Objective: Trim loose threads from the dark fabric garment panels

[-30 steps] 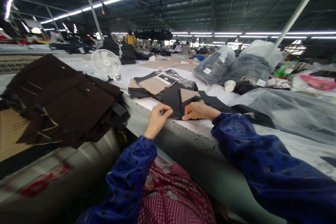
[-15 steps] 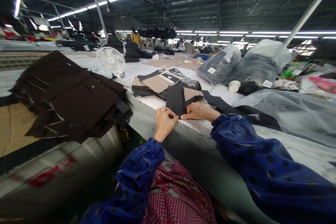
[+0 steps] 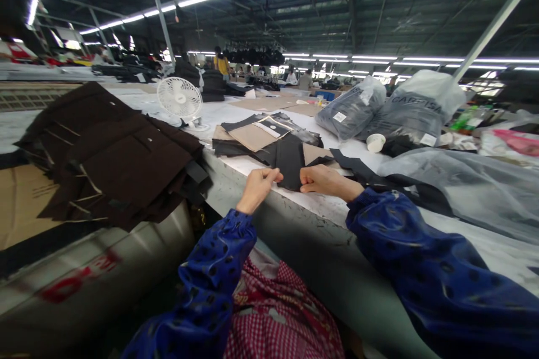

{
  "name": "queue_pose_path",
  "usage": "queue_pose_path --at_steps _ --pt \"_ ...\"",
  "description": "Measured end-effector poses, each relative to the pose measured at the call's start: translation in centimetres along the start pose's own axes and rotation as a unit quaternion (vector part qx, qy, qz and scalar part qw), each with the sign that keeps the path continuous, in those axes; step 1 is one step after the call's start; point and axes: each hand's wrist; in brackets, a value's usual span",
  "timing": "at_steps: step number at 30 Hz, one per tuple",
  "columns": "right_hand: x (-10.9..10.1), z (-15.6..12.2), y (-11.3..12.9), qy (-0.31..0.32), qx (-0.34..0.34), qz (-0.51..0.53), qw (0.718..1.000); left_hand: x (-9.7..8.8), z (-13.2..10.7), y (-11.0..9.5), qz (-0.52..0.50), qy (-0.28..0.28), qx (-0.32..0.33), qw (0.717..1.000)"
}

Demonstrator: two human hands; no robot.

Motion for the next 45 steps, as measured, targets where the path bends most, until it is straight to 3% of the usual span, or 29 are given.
queue_pose_path --at_steps 4,9,12,19,28,33,40,45 --pt "0.4 0.2 -0.3 0.034 -0.054 0.126 0.990 -0.3 -0.4 -0.1 0.004 0.026 0.025 0.999" --pt "0.4 0.1 -0.8 0.032 -0.047 0.135 0.989 1.7 -0.9 -0.8 0.137 -0.011 0.032 0.990" --pt "0.3 0.2 -1.0 0.047 -0.049 0.149 0.987 2.3 -0.7 -0.8 0.149 -0.029 0.008 0.988" --pt "-0.3 1.2 0.1 0.064 -0.011 0.061 0.996 2.4 -0.3 -0.6 0.141 -0.030 -0.016 0.989" --pt "-0.9 1.9 0.8 0.116 0.020 0.057 0.991 -0.1 0.3 -0.1 0.056 0.021 -0.020 0.998" --pt "-0.9 1.9 0.8 0.125 0.021 0.063 0.990 0.4 0.0 -1.4 0.097 0.037 -0.038 0.994" --pt "-1.3 2.0 1.3 0.141 0.024 0.063 0.988 0.8 1.3 -2.3 0.138 0.045 -0.114 0.983" --pt "-1.2 2.4 1.3 0.140 0.023 0.052 0.989 0.9 2.1 -2.5 0.173 0.037 -0.116 0.977"
Point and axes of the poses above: each hand's wrist, its own z-axis towards the middle knuckle, its own x-axis out of the palm, y = z × x, and after that the axes turned 12 degrees about -z, right-handed
